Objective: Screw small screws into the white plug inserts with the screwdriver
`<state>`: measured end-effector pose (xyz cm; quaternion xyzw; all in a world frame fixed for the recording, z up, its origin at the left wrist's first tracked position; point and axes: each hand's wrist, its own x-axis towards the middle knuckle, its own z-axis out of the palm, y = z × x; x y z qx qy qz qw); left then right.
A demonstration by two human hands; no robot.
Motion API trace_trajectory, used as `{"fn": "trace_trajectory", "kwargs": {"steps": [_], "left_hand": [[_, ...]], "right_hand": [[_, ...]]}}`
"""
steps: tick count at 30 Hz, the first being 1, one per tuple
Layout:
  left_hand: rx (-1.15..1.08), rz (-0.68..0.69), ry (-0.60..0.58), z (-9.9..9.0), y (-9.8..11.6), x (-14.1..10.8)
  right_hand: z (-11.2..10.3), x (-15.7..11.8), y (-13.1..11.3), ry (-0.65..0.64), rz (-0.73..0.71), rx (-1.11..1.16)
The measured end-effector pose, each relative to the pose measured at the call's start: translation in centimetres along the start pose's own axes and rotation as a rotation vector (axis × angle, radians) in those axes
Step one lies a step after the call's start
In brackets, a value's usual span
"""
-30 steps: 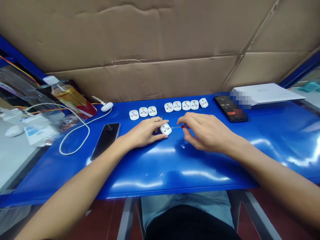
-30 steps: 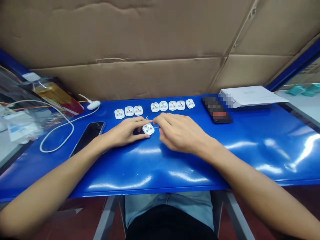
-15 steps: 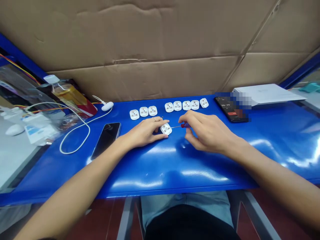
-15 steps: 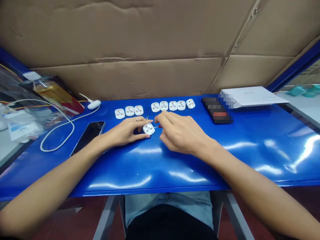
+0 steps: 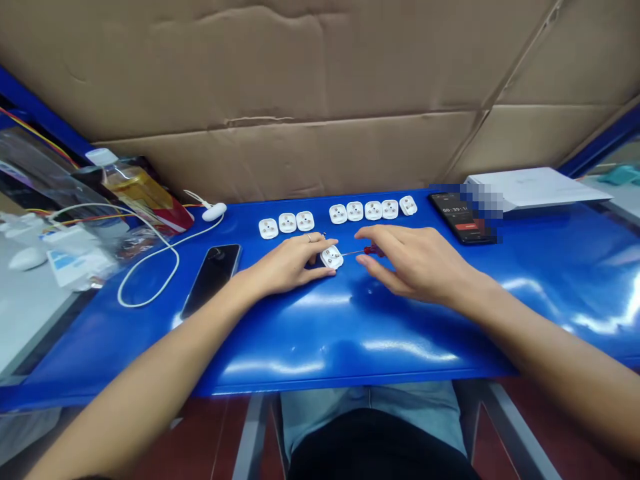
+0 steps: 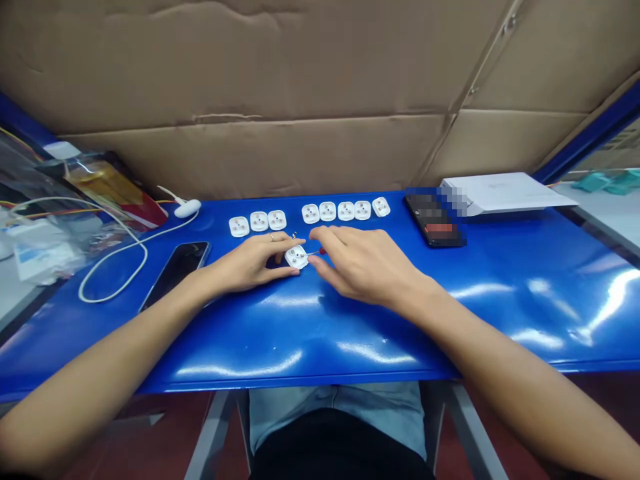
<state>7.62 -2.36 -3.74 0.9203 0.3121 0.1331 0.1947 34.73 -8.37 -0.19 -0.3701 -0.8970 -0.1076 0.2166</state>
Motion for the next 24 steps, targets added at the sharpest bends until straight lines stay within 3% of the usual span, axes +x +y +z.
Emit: {"fn": "trace_trajectory", "kwargs": {"steps": [8,15,24], "left_hand": [[0.003,0.017,-0.006,0.07,-0.17,0.0],[0.0,0.021,0.001,0.15,-0.26,0.03],[0.008,0.013,0.002,0.13,-0.14,0.03]], "right_hand": [[-0.01,-0.11,-0.1,-0.02,-0.073,-0.016],[0.27,-0.15,0.34,0.039,-0.044,-0.011],[0.14,-0.18,0.39,-0.018,0.01,0.029]]}}
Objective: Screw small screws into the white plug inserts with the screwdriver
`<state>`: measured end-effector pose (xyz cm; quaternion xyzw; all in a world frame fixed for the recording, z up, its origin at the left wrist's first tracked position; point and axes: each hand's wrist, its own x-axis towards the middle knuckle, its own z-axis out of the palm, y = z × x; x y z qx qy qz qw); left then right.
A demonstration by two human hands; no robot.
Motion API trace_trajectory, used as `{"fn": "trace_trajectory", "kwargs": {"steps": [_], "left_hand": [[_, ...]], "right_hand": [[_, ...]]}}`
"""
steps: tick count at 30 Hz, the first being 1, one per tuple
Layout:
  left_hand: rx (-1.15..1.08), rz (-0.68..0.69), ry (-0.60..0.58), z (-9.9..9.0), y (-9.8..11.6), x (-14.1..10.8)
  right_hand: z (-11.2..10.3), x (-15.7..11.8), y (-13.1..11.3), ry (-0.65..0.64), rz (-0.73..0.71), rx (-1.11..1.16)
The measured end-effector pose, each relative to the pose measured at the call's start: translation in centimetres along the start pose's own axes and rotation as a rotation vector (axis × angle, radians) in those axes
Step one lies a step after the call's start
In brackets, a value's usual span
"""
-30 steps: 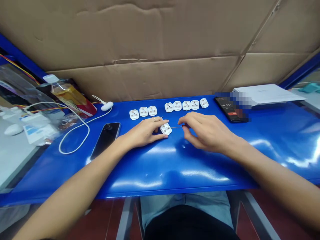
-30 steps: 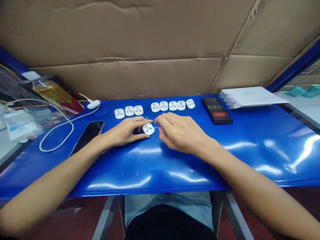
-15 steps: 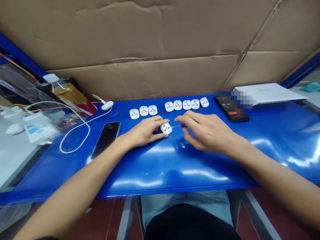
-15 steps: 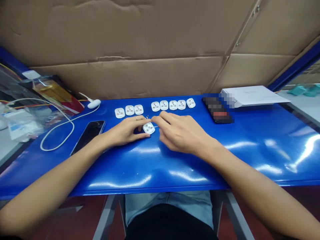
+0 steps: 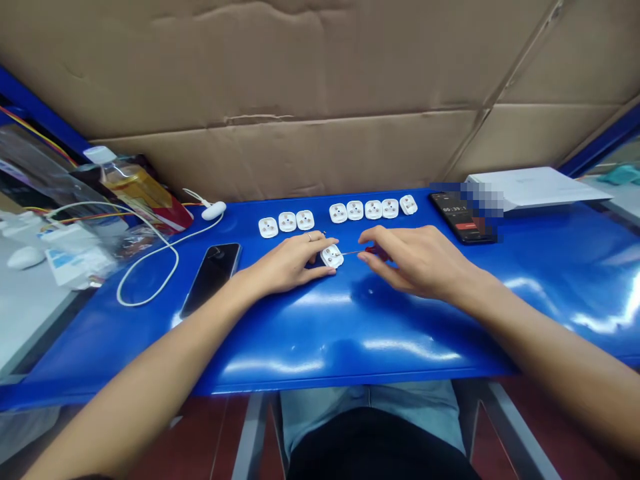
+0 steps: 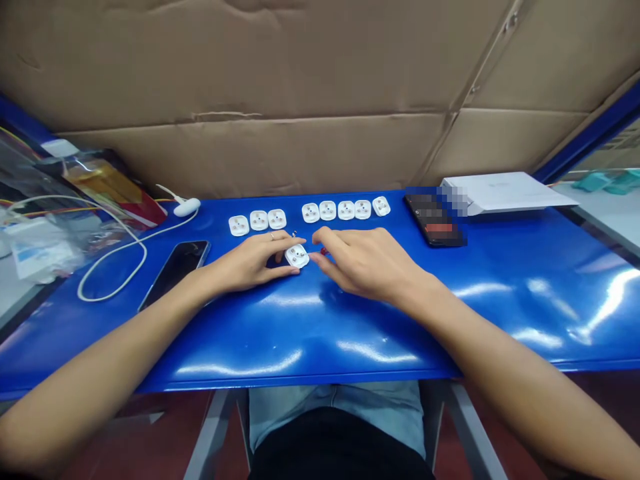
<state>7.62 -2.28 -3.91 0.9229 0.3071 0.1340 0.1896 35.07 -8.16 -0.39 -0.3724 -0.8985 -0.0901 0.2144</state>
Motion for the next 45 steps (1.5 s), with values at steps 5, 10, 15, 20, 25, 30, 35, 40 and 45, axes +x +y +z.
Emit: {"fn": "trace_trajectory", "kwargs": {"steps": [5,10,15,20,25,30,35,40,45], "left_hand": [[0.008,0.005,-0.014,-0.2,0.2,0.0],[0.02,0.005,0.0,-0.2,0.4,-0.1],[0.015,0.005,0.007,-0.2,0.4,-0.2],[0.005,0.001,0.006,-0.3,0.6,-0.1],[0.0,0.003,0.001,-0.3,0.6,-0.1],[0.012,-0.001,-0.011,-0.2,0.4,-0.2],[-0.005,-0.001,0.041,-1.0,0.6,-0.3],[-0.009,0.044,0.276,-1.8,0.7,0.0],[-0.018,0.025,0.358,-1.7,0.6,0.3]], "right_hand": [[0.3,0.1,0.3,0.018,-0.062,0.023],[0.0,0.0,0.1,-0.017,-0.091,0.004],[0.1,0.0,0.1,-0.037,-0.067,-0.002],[0.4,0.0,0.3,-0.019,-0.085,0.012],[0.4,0.1,0.4,0.035,-0.15,-0.003],[0.4,0.1,0.4,0.058,-0.168,-0.003],[0.3,0.1,0.4,0.133,-0.158,0.038],[0.3,0.0,0.5,0.194,-0.154,0.093],[0.5,0.0,0.5,0.197,-0.134,0.137]]}}
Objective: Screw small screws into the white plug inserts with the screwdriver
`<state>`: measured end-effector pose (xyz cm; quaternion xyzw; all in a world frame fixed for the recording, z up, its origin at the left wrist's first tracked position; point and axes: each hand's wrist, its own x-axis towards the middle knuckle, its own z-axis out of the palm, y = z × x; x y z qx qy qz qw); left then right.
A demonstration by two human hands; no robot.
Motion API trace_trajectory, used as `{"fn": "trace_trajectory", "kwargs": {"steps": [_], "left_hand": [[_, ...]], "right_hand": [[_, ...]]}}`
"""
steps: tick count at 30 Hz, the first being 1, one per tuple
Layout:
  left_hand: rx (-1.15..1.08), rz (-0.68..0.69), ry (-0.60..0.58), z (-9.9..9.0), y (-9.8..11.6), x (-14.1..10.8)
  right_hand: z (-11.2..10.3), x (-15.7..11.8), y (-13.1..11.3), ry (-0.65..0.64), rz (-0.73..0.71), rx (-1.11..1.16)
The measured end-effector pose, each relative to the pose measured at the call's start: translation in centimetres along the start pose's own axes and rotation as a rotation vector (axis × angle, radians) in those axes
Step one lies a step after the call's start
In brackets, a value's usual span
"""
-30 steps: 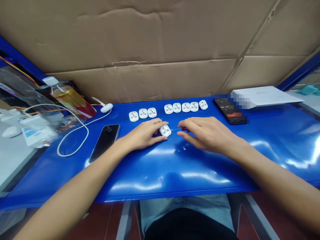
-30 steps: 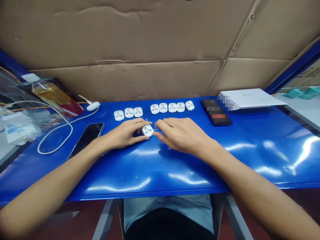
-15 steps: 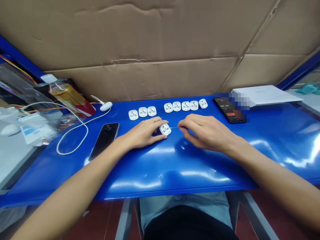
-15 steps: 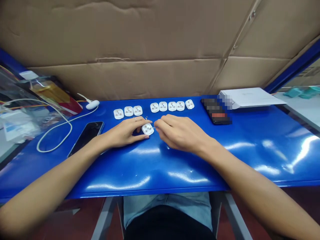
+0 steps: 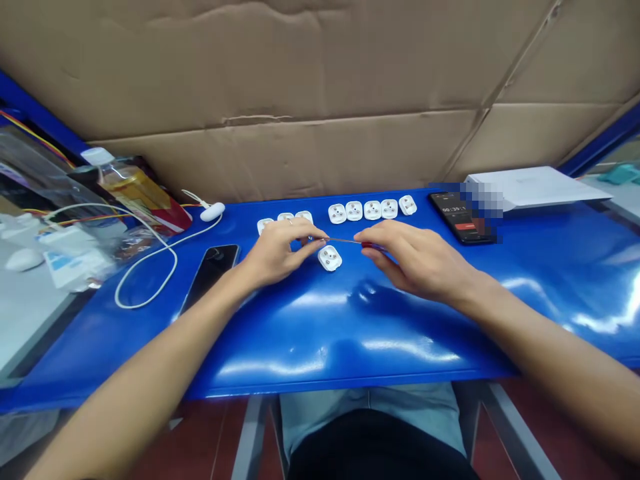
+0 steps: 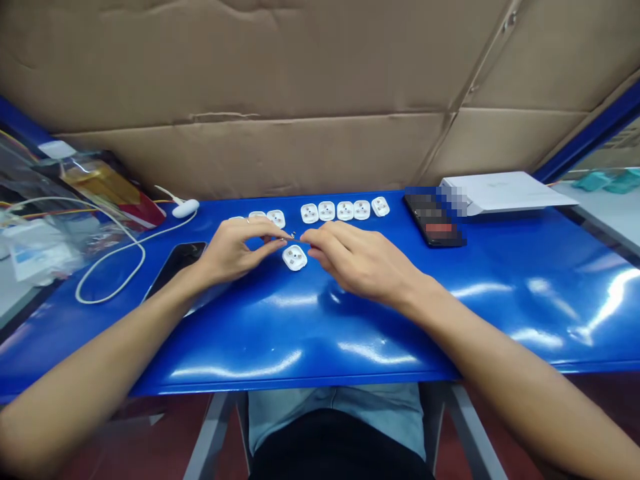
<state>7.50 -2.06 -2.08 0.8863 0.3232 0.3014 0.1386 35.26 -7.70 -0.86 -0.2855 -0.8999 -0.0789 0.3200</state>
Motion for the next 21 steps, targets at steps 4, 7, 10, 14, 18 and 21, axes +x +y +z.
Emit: {"fn": "trace_trajectory", "kwargs": {"steps": [4,7,10,14,18,21], "left_hand": [[-0.005,-0.022,0.01,0.1,0.2,0.0],[-0.019,-0.041,0.004,0.2,0.5,-0.1],[-0.028,-0.046,0.017,0.3,0.5,-0.1],[0.036,-0.07,-0.01,0.5,-0.7,-0.2],[0.113,-0.116,-0.082,0.9,-2.4,-0.4],[0.177,-0.138,-0.082,1.3,-3.1,-0.6]], "right_hand": [[0.2,0.0,0.0,-0.021,0.009,-0.011],[0.2,0.0,0.0,-0.048,0.015,-0.033],[0.2,0.1,-0.1,-0.054,0.004,-0.039],[0.2,0.2,-0.1,-0.046,0.012,-0.032],[0.2,0.2,-0.1,-0.063,0.024,-0.043],[0.2,0.2,-0.2,-0.077,0.023,-0.033]]}}
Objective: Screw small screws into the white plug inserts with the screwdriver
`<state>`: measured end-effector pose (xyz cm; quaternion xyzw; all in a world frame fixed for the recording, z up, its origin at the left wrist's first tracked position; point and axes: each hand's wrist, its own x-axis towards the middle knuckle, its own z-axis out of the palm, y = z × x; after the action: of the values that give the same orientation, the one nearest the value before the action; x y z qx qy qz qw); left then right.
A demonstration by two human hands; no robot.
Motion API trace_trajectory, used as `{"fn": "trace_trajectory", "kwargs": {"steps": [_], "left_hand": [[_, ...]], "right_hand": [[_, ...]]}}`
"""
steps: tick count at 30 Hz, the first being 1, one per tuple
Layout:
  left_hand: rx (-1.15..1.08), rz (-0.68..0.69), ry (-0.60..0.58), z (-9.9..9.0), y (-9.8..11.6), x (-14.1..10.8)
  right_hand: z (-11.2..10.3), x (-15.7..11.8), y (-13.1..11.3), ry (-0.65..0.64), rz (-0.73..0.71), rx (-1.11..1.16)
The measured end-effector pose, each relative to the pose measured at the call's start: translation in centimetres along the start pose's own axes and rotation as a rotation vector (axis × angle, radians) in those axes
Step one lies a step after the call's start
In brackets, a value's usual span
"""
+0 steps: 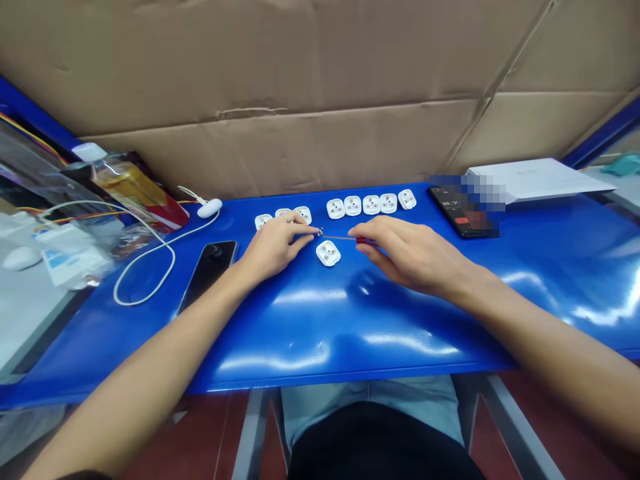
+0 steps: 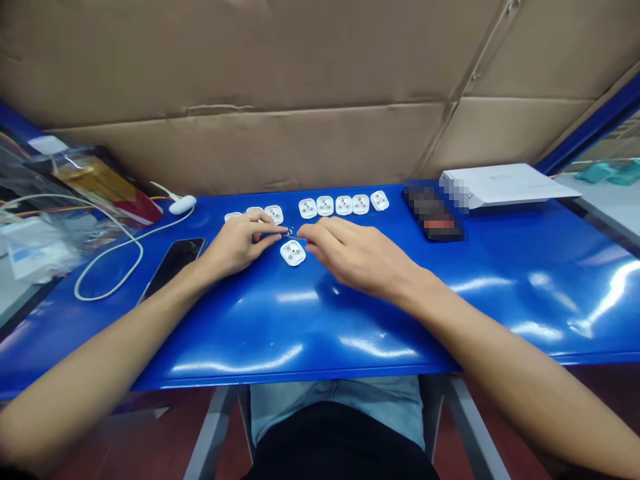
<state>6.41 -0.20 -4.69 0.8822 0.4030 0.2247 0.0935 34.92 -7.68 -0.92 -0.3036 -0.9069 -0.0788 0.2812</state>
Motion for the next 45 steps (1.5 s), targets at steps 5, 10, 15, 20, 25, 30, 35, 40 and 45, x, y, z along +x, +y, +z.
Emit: {"fn": "trace_trajectory", "kwargs": {"steps": [5,10,15,20,25,30,35,40,45], "left_hand": [[0.026,-0.038,0.031,-0.1,0.2,0.0],[-0.065,-0.063,0.062,-1.5,1.2,0.2],[-0.259,0.072,-0.188,-2.6,2.6,-0.1],[-0.267,0.056,-0.352,-2.2,3.0,-0.2],[-0.248,0.029,-0.321,-1.8,3.0,-0.1],[-0.239,0.051,-0.308,-1.6,2.8,-0.2],[-0.231,0.084,-0.281,-1.2,2.5,-0.2],[-0.246,0.091,-0.266,-1.1,2.5,-0.2],[-0.237,0.117,-0.243,-0.9,2.6,-0.3]], "right_hand": [[0.0,0.0,-0.1,-0.027,0.034,-0.004],[-0.1,-0.1,0.0,-0.018,0.023,-0.01],[-0.2,-0.1,-0.2,-0.036,0.002,0.016],[-0.2,-0.1,-0.5,-0.076,-0.01,0.007],[-0.3,0.0,-0.5,-0.09,-0.032,0.004],[-0.4,0.0,-0.5,-0.124,-0.018,0.016],[-0.4,0.0,-0.5,-0.114,-0.007,0.034],[-0.3,-0.1,-0.3,-0.108,0.02,0.012],[0.0,-0.4,-0.3,-0.116,0.1,-0.08]]}}
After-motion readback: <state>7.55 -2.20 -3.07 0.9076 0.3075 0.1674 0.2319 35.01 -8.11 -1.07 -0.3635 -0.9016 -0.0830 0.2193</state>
